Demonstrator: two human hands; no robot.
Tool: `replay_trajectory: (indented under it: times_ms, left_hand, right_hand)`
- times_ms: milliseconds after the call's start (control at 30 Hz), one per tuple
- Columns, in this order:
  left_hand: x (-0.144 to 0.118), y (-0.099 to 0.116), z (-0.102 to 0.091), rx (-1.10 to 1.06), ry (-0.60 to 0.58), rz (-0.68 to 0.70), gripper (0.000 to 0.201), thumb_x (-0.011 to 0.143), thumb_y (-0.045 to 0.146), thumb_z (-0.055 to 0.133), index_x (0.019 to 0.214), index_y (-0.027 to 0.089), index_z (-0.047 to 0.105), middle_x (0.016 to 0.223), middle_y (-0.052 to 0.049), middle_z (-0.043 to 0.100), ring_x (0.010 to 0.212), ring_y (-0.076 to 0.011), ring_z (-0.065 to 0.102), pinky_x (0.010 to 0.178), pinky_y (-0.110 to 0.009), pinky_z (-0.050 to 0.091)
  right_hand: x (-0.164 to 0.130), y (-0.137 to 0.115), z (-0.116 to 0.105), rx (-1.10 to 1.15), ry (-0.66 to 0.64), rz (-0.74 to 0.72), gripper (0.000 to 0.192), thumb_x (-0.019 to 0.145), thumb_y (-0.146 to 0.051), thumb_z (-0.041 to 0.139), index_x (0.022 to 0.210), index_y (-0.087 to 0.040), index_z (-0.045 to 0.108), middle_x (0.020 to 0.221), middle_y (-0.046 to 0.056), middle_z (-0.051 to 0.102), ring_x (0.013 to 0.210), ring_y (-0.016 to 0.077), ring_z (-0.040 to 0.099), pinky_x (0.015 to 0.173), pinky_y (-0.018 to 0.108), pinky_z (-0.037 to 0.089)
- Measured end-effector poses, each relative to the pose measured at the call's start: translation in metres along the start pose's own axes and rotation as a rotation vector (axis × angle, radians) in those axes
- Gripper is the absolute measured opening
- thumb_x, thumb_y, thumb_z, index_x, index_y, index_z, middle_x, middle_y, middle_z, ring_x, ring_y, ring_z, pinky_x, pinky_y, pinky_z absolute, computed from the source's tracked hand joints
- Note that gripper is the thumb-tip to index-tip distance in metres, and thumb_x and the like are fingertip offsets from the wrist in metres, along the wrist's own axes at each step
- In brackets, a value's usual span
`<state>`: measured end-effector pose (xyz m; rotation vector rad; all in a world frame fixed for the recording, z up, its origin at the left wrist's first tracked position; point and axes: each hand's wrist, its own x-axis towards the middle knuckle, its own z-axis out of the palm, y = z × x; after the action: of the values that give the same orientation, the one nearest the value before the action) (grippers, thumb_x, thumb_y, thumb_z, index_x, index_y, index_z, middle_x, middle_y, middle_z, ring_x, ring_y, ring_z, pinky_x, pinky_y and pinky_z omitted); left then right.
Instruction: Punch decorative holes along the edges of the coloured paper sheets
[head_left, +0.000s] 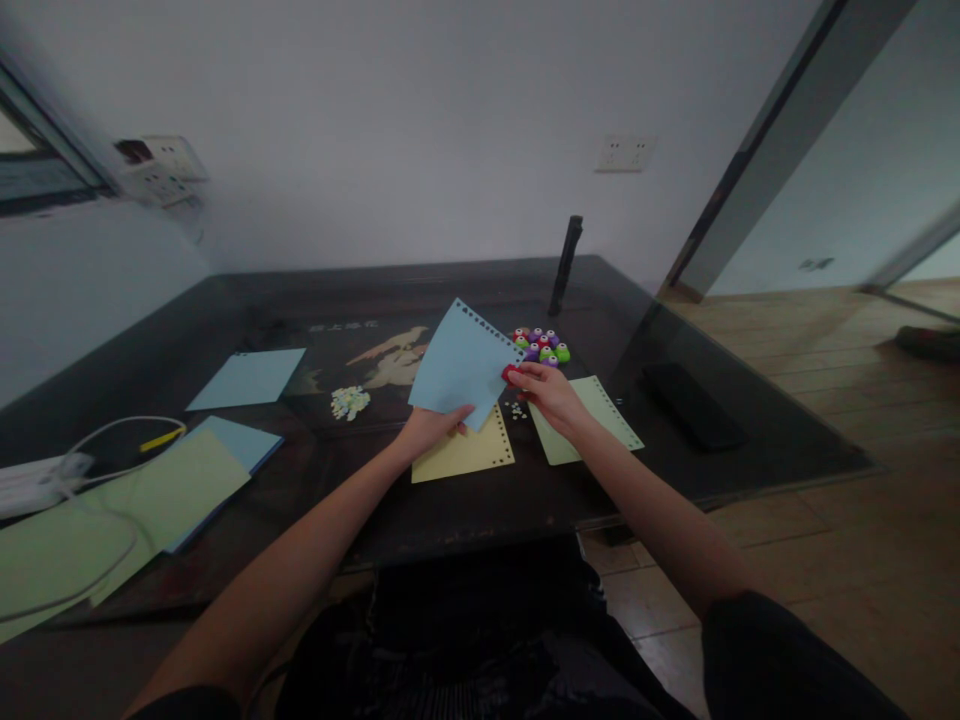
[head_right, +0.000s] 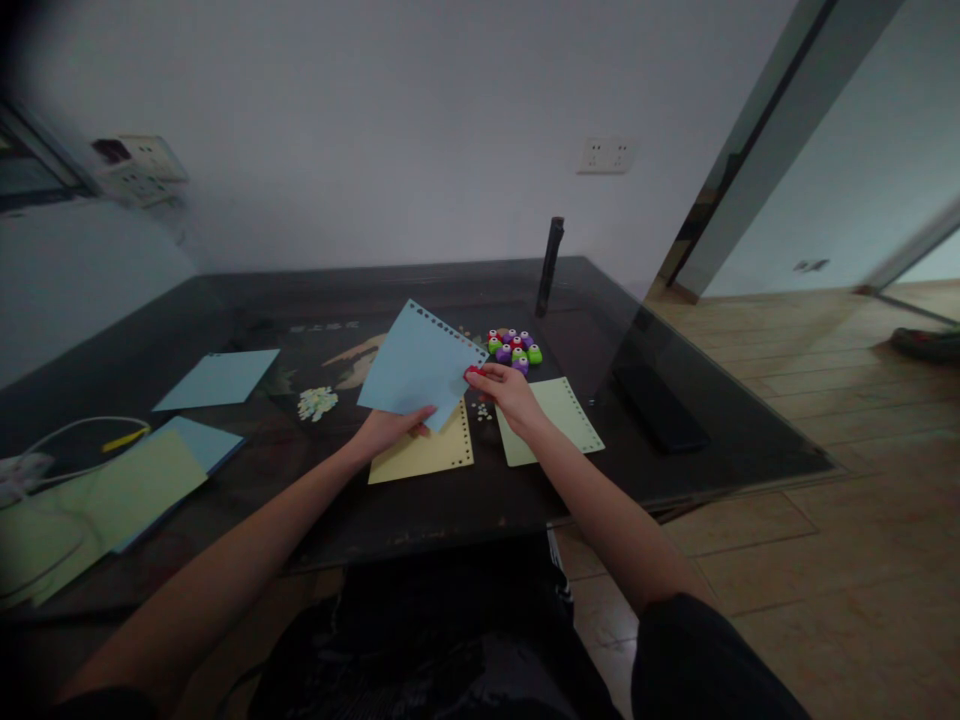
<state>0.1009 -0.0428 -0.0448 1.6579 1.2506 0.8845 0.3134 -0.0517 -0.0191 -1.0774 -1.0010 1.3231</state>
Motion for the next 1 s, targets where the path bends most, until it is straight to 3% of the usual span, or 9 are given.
replay_trajectory:
  times_ms: [400, 1000]
  left_hand:
    - [-0.002, 0.007, 0.000, -0.038, 0.007, -0.011, 0.016, 0.069, 0.029, 0.066, 0.068, 0.015, 0.058, 0.053, -0.003, 0.062, 0.053, -0.0147, 0.055, 0.067, -0.029, 0.047]
    - [-0.003, 0.010, 0.000, 0.007, 0.010, 0.008, 0.018, 0.069, 0.031, 0.065, 0.063, 0.016, 0.057, 0.052, -0.004, 0.063, 0.054, -0.0153, 0.055, 0.067, -0.030, 0.047]
  right_hand:
    - [-0.001, -0.001, 0.002, -0.010, 0.020, -0.014, 0.030, 0.057, -0.033, 0.081, 0.079, -0.017, 0.067, 0.092, 0.005, 0.070, 0.079, 0.0153, 0.061, 0.061, 0.025, 0.044]
    - [0.000, 0.000, 0.002, 0.012, -0.002, -0.045, 0.028, 0.056, -0.033, 0.082, 0.072, -0.018, 0.065, 0.084, 0.004, 0.068, 0.072, 0.0138, 0.058, 0.064, 0.028, 0.042]
